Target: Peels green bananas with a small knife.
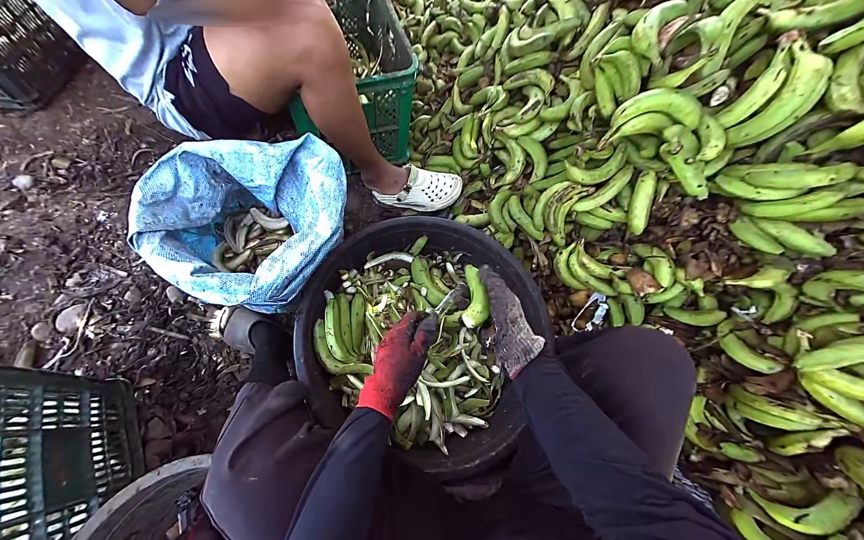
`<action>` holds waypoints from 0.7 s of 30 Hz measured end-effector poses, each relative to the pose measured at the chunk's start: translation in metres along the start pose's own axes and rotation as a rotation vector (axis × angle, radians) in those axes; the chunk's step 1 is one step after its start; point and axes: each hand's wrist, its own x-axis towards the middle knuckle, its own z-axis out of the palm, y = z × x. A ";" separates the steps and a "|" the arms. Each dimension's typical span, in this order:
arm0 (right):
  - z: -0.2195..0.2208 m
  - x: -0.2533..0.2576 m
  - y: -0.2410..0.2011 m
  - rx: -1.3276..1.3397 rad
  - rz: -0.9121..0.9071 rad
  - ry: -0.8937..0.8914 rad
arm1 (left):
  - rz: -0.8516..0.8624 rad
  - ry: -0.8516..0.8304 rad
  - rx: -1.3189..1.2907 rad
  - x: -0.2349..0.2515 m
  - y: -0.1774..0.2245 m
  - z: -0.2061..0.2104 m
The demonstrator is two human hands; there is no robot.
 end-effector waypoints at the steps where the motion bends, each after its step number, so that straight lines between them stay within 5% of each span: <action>1: -0.005 0.004 0.000 -0.063 0.006 -0.019 | 0.036 -0.033 -0.018 -0.002 0.006 0.000; 6: -0.019 0.011 -0.003 -0.097 0.053 -0.198 | 0.115 -0.105 0.206 -0.008 0.023 0.002; 11: -0.009 0.005 0.001 -0.148 -0.006 -0.152 | 0.090 -0.105 0.192 0.001 0.015 0.003; 17: 0.012 -0.028 0.023 -0.450 -0.126 -0.056 | -0.087 0.165 0.314 0.014 0.008 0.005; 21: 0.011 -0.037 0.029 -0.282 0.011 -0.143 | -0.159 0.240 0.225 0.021 -0.002 -0.013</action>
